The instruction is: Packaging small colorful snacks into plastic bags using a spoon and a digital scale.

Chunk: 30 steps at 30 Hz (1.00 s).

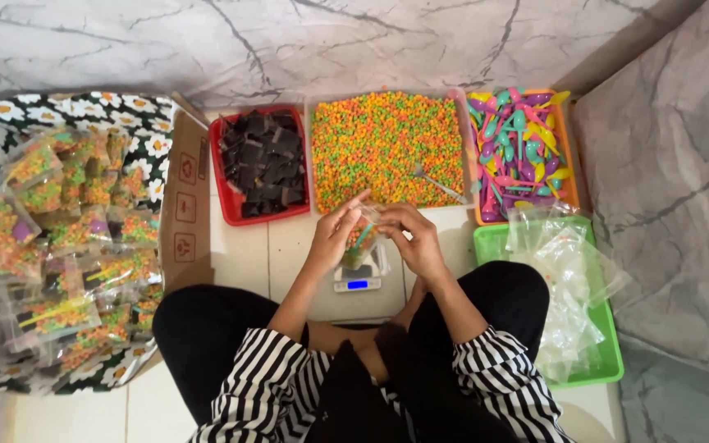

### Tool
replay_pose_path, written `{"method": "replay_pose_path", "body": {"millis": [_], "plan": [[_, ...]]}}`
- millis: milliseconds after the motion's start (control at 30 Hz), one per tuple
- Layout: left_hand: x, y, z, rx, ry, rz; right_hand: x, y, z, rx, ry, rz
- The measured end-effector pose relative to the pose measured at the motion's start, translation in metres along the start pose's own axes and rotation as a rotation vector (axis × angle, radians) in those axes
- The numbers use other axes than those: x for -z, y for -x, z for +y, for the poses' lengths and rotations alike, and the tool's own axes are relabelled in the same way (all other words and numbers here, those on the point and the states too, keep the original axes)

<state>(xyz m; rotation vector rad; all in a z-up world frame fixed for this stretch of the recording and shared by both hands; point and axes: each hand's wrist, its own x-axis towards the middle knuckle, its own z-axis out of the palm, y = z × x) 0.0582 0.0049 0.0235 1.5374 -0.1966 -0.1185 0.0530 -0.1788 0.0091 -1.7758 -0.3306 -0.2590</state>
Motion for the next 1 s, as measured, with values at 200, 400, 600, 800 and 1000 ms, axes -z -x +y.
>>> {"method": "replay_pose_path", "body": {"millis": [200, 400, 600, 800, 1000], "plan": [[0.027, 0.031, -0.024, -0.028, -0.022, 0.005, 0.010, 0.032, 0.021, -0.127, 0.009, 0.087], [0.162, 0.098, -0.110, 0.069, -0.127, 0.401, 0.021, 0.050, 0.069, -0.491, -0.075, 0.247], [0.160, 0.110, -0.099, 0.125, 0.210, 0.778, 0.006, 0.059, 0.091, -0.670, -0.167, 0.241], [0.142, 0.110, -0.086, 0.114, 0.138, 0.743, -0.004, 0.076, 0.103, -0.785, -0.188, 0.106], [0.140, 0.111, -0.092, 0.125, 0.067, 0.700, -0.001, 0.087, 0.141, -0.849, -0.010, 0.024]]}}
